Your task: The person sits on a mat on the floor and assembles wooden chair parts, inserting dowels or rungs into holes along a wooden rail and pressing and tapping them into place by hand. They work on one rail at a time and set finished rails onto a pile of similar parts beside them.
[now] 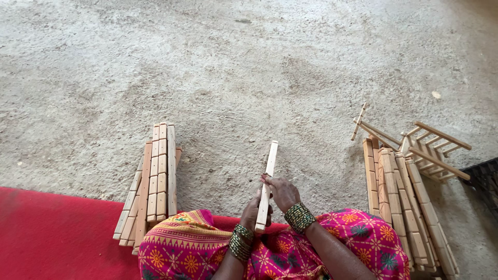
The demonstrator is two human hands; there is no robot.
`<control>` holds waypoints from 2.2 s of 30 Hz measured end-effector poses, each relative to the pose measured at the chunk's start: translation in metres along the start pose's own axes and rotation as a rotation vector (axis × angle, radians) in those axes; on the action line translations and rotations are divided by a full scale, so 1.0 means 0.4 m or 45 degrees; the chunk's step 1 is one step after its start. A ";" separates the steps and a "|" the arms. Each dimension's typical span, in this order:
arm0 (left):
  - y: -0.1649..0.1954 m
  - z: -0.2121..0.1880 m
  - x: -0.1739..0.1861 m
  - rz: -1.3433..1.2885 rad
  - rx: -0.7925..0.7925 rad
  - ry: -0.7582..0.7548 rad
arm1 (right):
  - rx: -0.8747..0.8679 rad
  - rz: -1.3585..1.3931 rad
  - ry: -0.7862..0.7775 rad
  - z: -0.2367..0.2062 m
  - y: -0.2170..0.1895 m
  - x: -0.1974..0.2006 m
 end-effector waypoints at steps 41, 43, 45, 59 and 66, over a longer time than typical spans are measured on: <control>-0.001 0.002 0.052 0.103 -0.341 0.241 | 0.259 -0.149 -0.160 -0.201 -0.094 -0.007; 0.013 -0.017 0.034 0.405 -0.426 0.227 | 0.299 -0.181 -0.005 -0.117 -0.109 0.002; 0.014 -0.028 0.023 0.413 -0.404 0.224 | 0.314 -0.188 0.093 -0.040 -0.115 0.004; -0.085 0.026 0.069 0.050 -0.014 0.322 | 0.194 -0.243 0.121 0.198 -0.144 0.058; -0.066 0.009 0.041 0.333 -0.182 0.357 | 0.072 -0.203 0.153 0.274 -0.137 0.033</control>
Point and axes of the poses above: each hand's wrist, its own z-axis towards the middle knuckle, its own x-axis out of the back of the hand, y = z × x, the point moved 5 cm from there along z, towards the middle knuckle, and after that the axes turned 3 degrees about z, right-handed, at the moved point
